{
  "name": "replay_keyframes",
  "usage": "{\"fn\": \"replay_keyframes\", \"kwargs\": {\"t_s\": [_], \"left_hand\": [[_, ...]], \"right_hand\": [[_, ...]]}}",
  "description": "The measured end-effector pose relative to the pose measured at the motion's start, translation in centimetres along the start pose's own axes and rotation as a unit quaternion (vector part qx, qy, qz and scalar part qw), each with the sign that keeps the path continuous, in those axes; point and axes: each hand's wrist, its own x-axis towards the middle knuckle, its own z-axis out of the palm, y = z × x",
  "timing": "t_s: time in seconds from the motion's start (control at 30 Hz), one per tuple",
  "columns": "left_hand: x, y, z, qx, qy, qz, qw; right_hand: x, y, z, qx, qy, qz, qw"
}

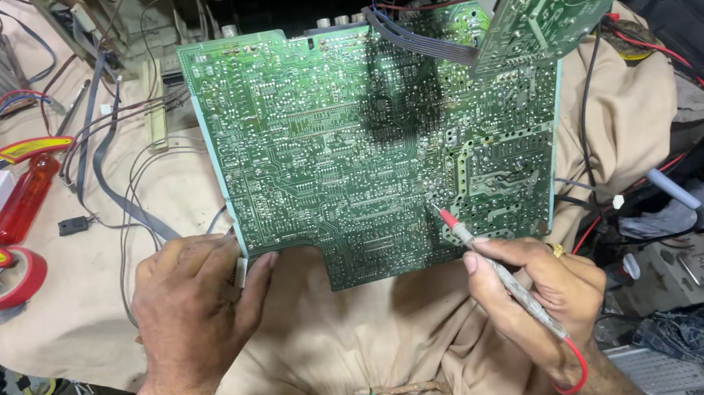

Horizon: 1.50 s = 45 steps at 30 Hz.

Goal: The person holds a green circuit board with the left hand and uses a multimeter probe in the right hand to touch multiple test points on the board. The person moves the probe across different areas of the board while maintaining contact with the circuit traces.

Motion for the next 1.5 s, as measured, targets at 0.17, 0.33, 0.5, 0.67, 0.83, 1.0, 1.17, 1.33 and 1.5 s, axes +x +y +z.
{"fn": "replay_keyframes", "kwargs": {"t_s": [0.17,0.33,0.5,0.67,0.83,1.0,1.17,1.33,1.5], "left_hand": [[0.0,-0.6,0.1,0.0,-0.003,-0.009,1.0],[-0.1,-0.6,0.7,0.012,-0.016,-0.016,1.0],[-0.5,-0.9,0.1,0.02,-0.019,-0.022,0.999],[-0.5,-1.2,0.0,0.023,-0.017,-0.02,0.999],[-0.4,-1.7,-0.4,0.017,-0.016,-0.019,1.0],[-0.4,-2.3,-0.7,0.011,-0.007,-0.015,1.0],[-0.7,-0.6,0.2,0.035,-0.02,-0.012,0.999],[-0.5,-0.3,0.7,0.038,-0.024,-0.01,0.999],[-0.5,-0.6,0.9,0.045,-0.023,-0.007,0.999]], "right_hand": [[0.3,0.5,1.0,-0.016,0.009,0.003,1.0],[0.2,1.0,1.1,-0.005,-0.002,0.027,1.0],[0.2,0.3,1.6,0.011,-0.001,0.024,1.0],[-0.1,0.7,2.0,0.001,-0.004,0.032,0.999],[0.6,0.0,2.2,0.001,-0.01,0.022,1.0],[0.9,-0.6,3.1,0.004,-0.007,0.021,1.0],[0.7,0.6,1.7,0.019,-0.009,0.017,1.0],[0.9,1.2,0.6,0.03,-0.025,0.025,0.999],[1.4,0.9,0.8,0.048,-0.033,0.025,0.998]]}}
